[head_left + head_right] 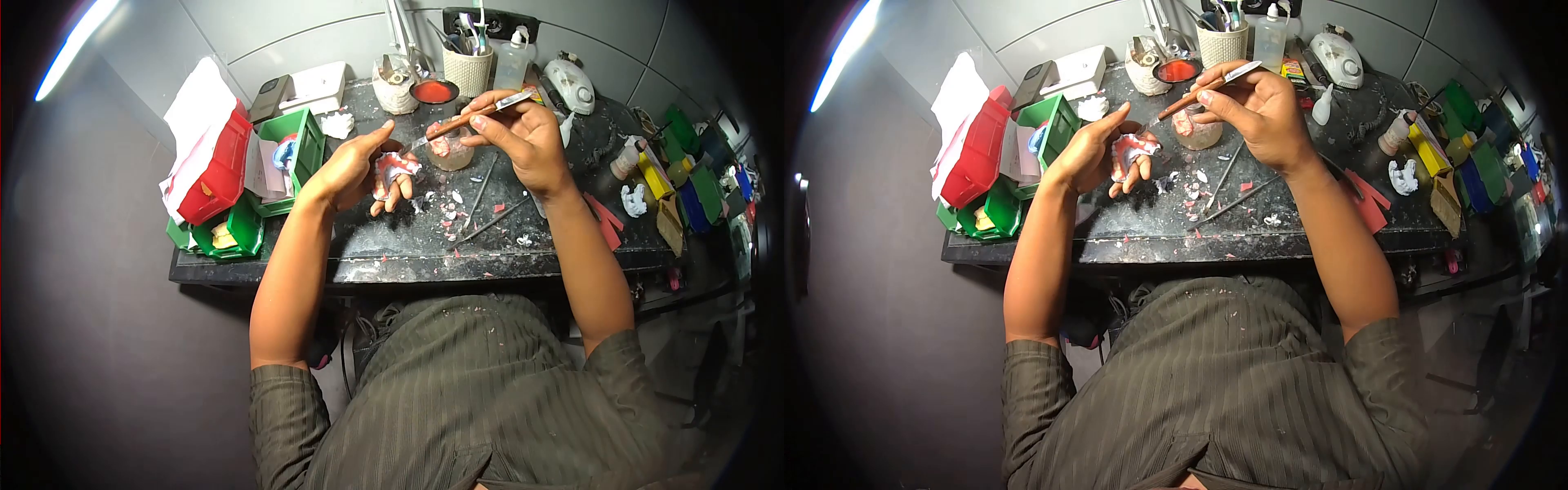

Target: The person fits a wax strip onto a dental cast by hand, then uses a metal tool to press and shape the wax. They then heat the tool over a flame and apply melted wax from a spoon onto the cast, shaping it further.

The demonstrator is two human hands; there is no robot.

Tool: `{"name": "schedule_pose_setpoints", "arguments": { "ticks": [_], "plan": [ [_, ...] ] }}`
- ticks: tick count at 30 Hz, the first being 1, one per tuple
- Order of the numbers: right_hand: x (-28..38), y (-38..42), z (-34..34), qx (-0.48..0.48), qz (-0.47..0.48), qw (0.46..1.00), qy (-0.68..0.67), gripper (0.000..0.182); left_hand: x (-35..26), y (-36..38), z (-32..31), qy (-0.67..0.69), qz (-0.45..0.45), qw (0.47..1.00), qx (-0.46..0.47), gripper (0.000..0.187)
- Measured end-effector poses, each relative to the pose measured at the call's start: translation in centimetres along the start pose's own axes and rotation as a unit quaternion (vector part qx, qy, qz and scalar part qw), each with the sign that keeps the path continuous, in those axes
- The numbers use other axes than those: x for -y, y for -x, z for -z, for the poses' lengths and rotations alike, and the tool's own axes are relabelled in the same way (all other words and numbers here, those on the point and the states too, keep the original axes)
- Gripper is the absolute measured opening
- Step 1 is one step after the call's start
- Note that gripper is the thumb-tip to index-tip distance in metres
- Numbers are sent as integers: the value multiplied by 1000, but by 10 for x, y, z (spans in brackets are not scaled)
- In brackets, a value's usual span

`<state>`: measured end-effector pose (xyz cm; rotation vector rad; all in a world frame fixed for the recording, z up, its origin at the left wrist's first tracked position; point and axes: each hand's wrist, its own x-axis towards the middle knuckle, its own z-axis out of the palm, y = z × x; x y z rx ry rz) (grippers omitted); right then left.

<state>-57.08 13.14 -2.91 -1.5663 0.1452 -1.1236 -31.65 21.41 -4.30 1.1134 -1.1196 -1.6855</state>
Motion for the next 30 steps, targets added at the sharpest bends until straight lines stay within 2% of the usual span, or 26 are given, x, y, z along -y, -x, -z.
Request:
{"name": "schedule_pose_setpoints", "arguments": {
  "ticks": [12,18,20,21,24,30],
  "plan": [
    [-4,1,0,-17,-8,1000,9,17,1,1,-2,-13,-10,1000,13,67],
    [-1,-1,6,-31,-3,1000,3,16,3,-1,4,-32,-18,999,25,57],
    [1,-4,14,-84,51,995,17,14,2,0,4,-56,-29,998,2,46],
    [0,-5,20,-82,51,995,17,14,1,1,3,-55,-30,998,0,46],
    [0,-8,35,-181,46,980,64,14,1,3,1,-69,-44,996,-20,38],
    [-2,-8,40,-199,31,975,97,15,2,2,3,-57,-76,995,-14,32]
  ]
}}
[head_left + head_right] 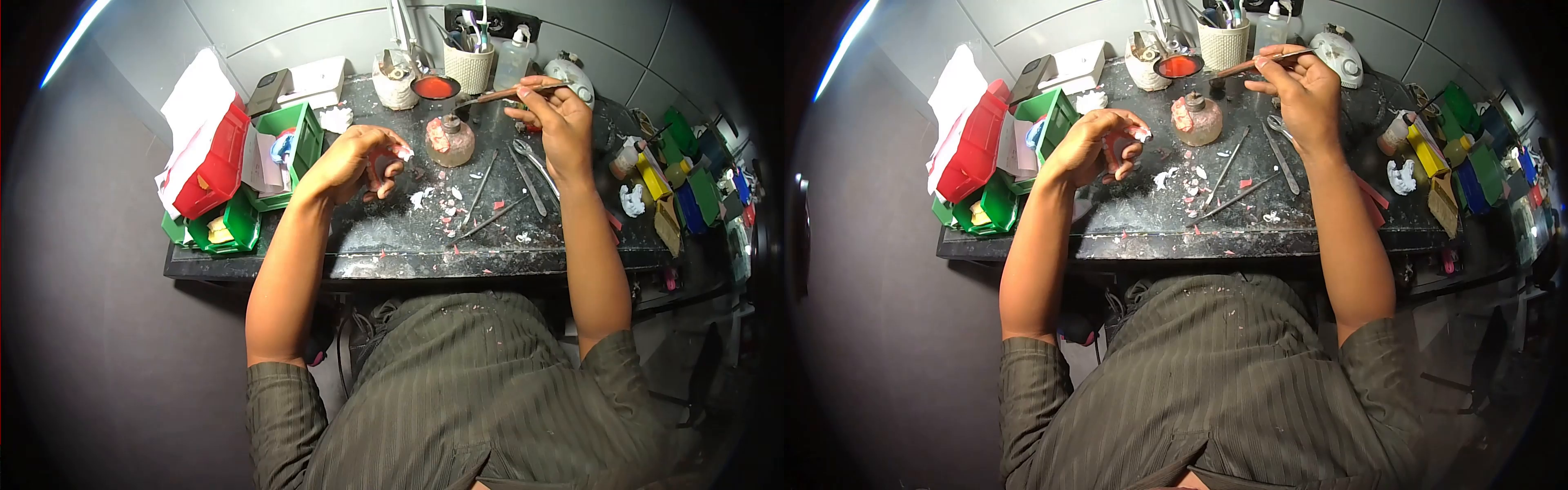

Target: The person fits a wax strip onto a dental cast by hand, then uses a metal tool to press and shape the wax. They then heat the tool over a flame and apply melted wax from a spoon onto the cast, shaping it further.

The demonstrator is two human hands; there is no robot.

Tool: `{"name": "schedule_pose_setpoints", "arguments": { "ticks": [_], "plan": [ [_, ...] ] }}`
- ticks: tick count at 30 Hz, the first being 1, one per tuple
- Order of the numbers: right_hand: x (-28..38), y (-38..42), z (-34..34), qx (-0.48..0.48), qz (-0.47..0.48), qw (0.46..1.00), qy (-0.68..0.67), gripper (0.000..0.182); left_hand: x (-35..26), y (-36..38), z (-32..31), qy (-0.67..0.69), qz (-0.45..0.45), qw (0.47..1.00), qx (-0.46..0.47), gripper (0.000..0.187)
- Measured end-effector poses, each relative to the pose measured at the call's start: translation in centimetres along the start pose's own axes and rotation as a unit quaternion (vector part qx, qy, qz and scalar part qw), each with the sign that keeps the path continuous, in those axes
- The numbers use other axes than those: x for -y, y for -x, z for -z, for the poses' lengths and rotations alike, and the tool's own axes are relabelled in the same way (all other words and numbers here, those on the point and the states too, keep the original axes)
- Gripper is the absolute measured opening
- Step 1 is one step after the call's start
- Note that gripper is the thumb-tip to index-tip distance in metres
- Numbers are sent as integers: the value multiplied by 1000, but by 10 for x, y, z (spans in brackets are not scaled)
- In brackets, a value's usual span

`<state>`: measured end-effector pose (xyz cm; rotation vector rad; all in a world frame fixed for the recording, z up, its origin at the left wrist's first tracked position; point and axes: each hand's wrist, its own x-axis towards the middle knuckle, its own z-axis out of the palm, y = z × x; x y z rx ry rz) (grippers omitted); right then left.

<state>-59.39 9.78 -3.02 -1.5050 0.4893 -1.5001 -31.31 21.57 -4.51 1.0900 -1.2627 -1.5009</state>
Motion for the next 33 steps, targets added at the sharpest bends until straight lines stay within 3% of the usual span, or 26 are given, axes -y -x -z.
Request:
{"name": "schedule_pose_setpoints", "arguments": {
  "ticks": [10,19,33],
  "plan": [
    [2,2,-2,18,-4,1000,3,12,0,0,0,59,65,996,-1,40],
    [18,24,-34,172,5,982,-74,17,-4,3,-3,69,94,993,6,52],
    [14,28,-37,175,-8,980,-90,17,-1,2,-2,59,87,994,16,53]
  ]
}}
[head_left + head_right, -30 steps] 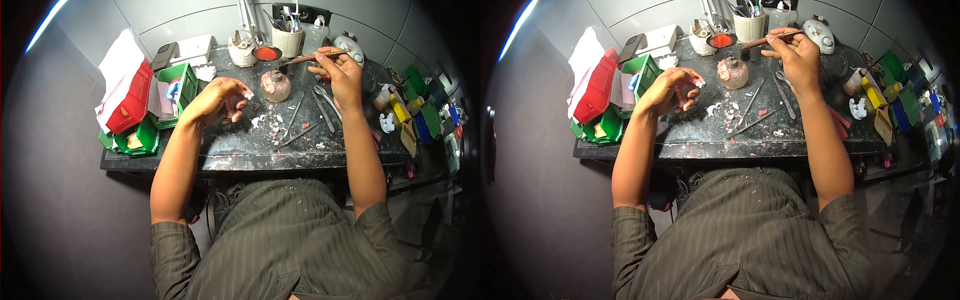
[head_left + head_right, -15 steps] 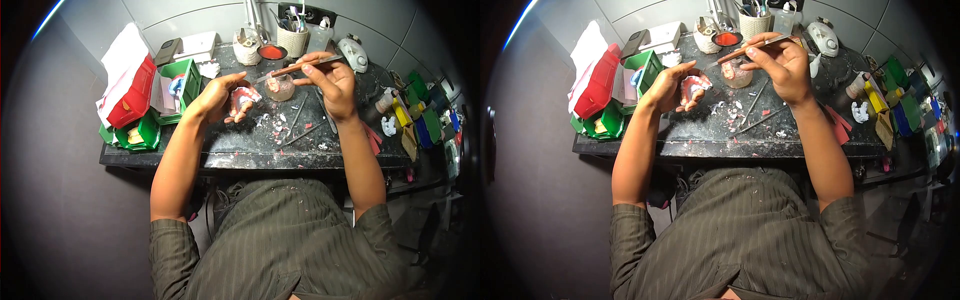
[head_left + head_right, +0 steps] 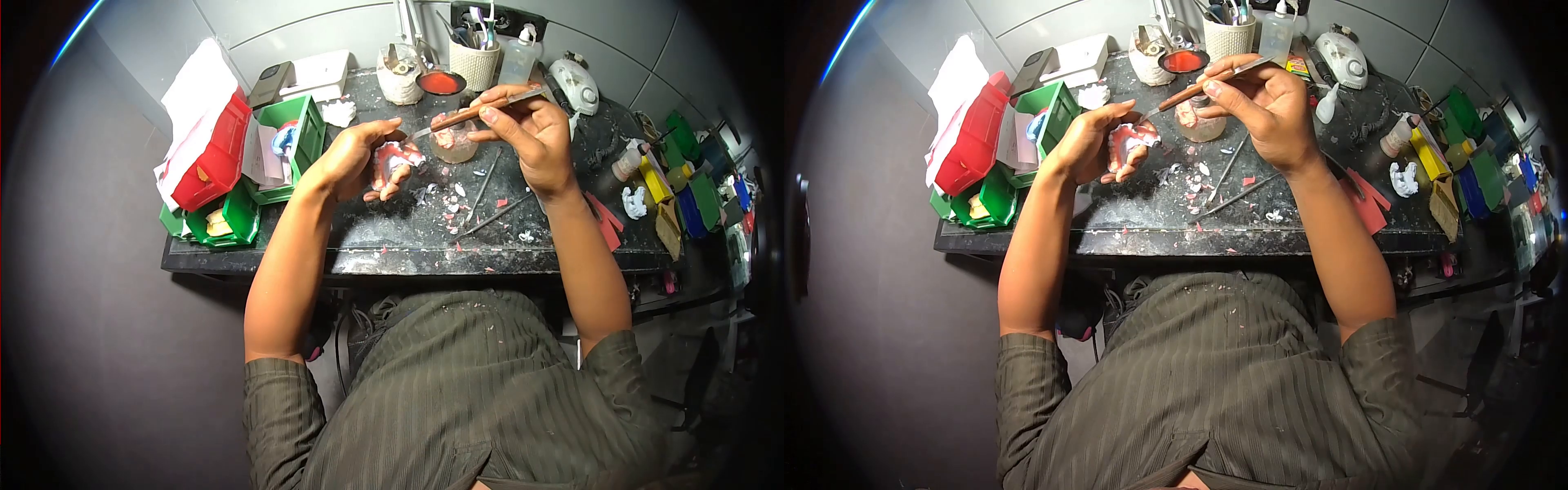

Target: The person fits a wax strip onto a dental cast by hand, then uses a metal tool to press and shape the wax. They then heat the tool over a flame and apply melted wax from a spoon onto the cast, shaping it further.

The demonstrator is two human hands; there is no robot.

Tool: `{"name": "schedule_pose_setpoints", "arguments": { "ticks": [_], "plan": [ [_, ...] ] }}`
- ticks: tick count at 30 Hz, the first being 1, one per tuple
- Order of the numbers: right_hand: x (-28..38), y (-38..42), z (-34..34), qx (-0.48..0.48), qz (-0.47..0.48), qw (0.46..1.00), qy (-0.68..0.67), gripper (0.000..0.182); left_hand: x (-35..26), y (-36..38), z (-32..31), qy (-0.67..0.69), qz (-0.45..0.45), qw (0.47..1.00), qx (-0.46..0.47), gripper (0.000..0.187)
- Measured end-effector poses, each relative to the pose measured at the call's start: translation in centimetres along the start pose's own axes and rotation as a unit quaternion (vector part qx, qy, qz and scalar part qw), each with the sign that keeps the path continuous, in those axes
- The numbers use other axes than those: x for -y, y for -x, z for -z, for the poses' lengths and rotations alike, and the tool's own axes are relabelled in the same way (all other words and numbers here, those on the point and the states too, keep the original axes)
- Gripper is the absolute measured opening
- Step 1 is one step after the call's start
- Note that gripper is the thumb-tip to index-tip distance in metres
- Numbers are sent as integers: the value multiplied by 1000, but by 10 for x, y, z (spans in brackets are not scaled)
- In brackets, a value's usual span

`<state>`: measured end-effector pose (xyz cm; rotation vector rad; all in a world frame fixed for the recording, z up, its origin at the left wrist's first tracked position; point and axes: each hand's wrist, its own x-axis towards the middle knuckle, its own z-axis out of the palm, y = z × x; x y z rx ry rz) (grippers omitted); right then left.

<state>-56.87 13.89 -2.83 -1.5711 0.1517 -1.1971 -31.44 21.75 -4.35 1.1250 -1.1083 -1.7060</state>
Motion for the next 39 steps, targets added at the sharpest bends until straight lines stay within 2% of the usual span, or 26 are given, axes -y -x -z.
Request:
{"name": "schedule_pose_setpoints", "arguments": {
  "ticks": [15,32,39],
  "plan": [
    [0,1,-1,2,6,1000,1,17,0,1,0,-7,-2,1000,-9,53],
    [3,0,1,6,-7,1000,0,14,-1,1,-2,50,25,998,-22,50],
    [2,0,1,2,-10,1000,-9,14,-1,1,-2,42,7,999,-13,48]
  ]
}}
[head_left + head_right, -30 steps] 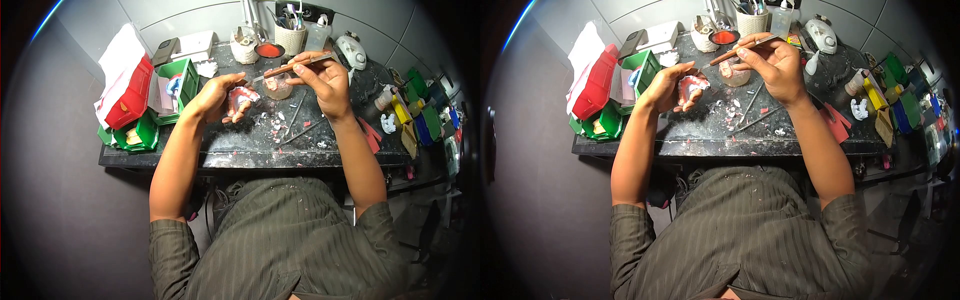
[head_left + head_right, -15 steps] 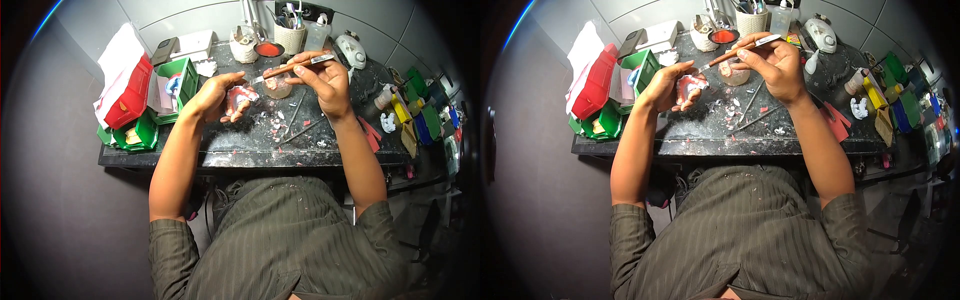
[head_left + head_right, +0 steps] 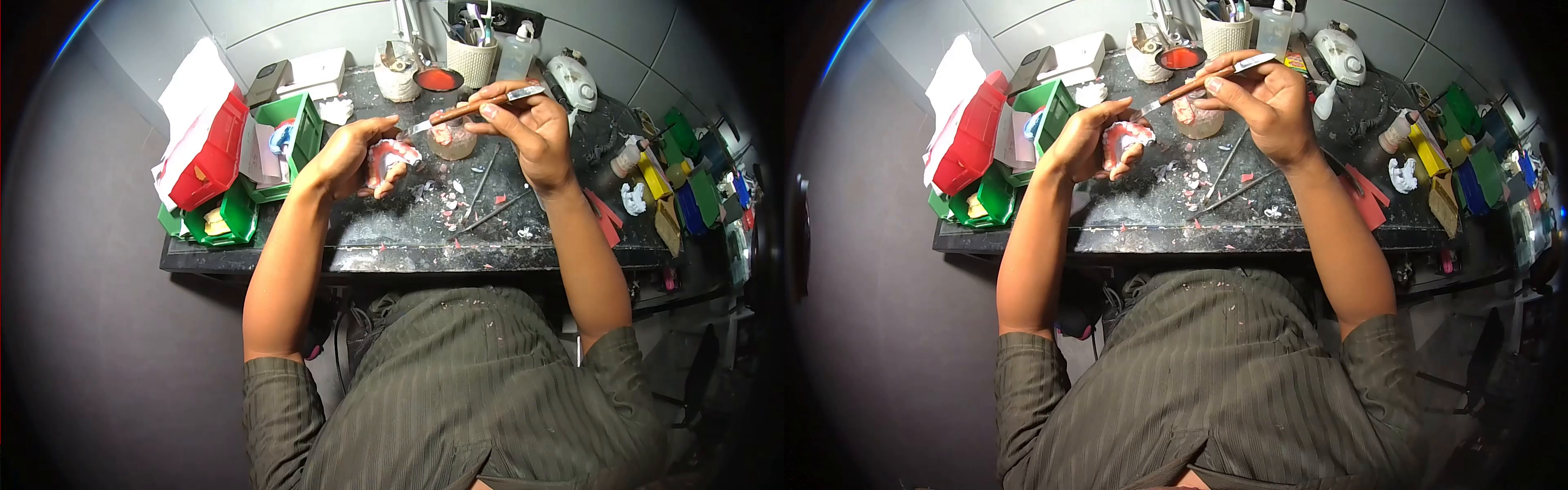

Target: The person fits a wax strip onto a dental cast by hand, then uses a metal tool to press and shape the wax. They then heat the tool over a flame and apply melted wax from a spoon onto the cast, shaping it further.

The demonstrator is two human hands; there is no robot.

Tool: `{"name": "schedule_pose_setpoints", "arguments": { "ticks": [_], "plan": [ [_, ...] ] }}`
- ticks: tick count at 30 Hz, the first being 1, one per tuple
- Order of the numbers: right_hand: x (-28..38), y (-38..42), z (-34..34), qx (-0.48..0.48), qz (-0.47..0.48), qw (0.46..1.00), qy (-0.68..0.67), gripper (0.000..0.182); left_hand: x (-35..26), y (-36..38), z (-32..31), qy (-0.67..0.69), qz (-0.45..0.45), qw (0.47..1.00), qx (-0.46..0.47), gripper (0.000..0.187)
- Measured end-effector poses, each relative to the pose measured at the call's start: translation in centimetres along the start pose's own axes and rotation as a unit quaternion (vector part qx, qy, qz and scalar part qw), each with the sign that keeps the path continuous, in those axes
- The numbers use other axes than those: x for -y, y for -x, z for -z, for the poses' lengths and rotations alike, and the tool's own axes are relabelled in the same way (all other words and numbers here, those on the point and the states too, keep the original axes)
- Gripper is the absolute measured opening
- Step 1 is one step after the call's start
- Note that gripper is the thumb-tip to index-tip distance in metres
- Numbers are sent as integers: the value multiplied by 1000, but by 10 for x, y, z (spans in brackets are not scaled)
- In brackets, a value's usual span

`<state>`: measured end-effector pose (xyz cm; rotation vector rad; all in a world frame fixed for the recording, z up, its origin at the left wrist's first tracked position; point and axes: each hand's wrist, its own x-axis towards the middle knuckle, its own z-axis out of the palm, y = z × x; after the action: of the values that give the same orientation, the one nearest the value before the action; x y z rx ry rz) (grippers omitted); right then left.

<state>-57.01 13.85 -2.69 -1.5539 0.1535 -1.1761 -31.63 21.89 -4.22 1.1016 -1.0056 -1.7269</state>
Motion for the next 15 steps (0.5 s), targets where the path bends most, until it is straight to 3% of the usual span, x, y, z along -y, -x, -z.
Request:
{"name": "schedule_pose_setpoints", "arguments": {
  "ticks": [7,10,15],
  "plan": [
    [-6,-11,37,-92,19,995,21,13,0,0,1,-13,-14,1000,8,48],
    [-6,-11,48,-186,-33,981,42,10,0,-1,4,-41,-30,999,14,43],
    [-7,-12,52,-188,-31,980,56,9,-1,0,2,-42,-24,999,-3,39]
  ]
}}
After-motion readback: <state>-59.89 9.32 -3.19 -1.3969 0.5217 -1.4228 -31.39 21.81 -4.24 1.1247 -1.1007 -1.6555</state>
